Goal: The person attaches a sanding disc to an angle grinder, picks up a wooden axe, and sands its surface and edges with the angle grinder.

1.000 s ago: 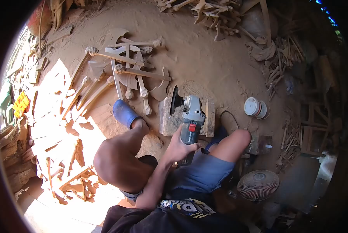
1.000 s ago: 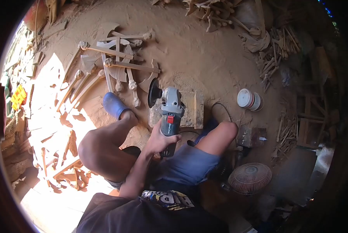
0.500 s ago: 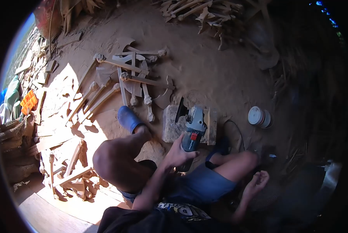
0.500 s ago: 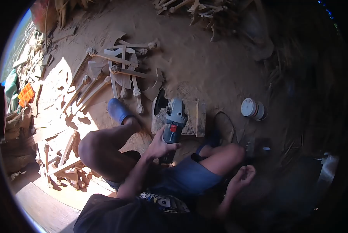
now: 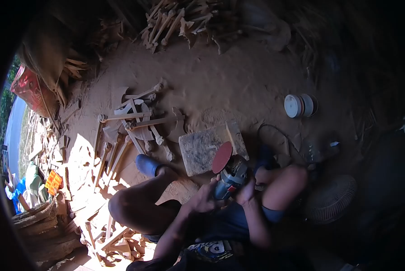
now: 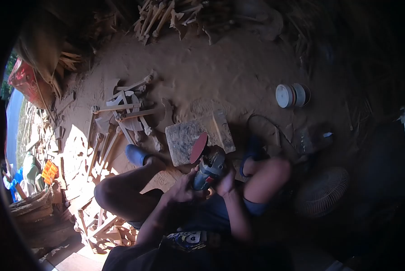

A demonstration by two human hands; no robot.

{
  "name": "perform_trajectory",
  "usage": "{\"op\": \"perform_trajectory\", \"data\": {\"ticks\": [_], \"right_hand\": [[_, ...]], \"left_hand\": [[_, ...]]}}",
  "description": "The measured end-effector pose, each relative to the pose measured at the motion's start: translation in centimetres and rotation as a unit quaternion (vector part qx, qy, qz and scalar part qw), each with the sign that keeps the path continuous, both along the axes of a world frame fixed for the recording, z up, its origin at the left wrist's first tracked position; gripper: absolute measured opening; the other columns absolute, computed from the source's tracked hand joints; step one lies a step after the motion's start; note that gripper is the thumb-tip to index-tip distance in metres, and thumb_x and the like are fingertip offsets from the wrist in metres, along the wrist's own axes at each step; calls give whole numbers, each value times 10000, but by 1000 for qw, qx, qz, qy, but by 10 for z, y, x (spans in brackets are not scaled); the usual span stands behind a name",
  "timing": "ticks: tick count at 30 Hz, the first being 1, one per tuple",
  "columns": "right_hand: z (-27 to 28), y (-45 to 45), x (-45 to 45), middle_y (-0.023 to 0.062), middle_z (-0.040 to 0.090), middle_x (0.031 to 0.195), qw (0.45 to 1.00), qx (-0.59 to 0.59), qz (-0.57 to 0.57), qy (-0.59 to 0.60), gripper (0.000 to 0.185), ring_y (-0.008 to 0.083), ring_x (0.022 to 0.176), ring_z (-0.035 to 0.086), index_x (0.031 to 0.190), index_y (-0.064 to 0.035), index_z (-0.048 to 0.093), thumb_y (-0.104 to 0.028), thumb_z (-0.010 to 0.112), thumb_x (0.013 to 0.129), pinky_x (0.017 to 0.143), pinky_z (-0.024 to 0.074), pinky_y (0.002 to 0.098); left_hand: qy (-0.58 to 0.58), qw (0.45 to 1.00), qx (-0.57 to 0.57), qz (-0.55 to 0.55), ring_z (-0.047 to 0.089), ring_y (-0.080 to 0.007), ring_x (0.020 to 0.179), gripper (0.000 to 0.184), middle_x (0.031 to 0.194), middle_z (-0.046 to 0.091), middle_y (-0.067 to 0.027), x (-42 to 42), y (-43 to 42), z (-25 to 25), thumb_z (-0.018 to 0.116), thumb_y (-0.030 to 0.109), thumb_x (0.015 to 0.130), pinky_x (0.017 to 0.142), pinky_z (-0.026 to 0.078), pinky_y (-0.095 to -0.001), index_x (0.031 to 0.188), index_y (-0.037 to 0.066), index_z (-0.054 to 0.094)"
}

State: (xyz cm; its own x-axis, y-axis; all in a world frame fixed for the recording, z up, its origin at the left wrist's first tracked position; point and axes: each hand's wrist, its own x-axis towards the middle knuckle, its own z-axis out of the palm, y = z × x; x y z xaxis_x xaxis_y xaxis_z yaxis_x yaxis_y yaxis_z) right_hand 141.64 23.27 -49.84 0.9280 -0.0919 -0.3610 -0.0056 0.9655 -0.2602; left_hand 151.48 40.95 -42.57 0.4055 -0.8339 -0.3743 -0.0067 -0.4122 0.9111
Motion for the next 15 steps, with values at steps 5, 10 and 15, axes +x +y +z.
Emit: {"op": "perform_trajectory", "data": {"ticks": [5, 10, 15], "right_hand": [[-23, 0, -45, 147, 673, 1378, 1000, 2, -16, -24, 601, 288, 1221, 681, 1487, -69, 559, -493, 414, 1087, 1021, 562, 494], [-20, 15, -49, 143, 680, 1343, 995, -46, 92, -13, 616, 213, 1163, 691, 1484, -7, 546, -446, 521, 1052, 953, 572, 397], [10, 19, -38, 118, 674, 1341, 987, -90, 86, -97, 670, 185, 1171, 683, 1509, 12, 519, -475, 516, 1049, 942, 574, 350]], "left_hand": [[-62, 995, 54, -59, 723, -334, 1149, 634, 1227, 738, -257, 43, 40, 13, 610, 375, 1075, 1021, 532, -410, 1524, -56, 486], [225, 940, -2, 257, 600, -375, 1344, 858, 1498, 585, -274, 36, -9, 32, 359, 694, 1094, 1100, 479, -475, 1511, -36, 529], [243, 955, -131, 109, 549, -344, 1374, 702, 1483, 551, -229, 34, -26, 31, 414, 527, 1079, 1143, 430, -466, 1502, -26, 504]]}}
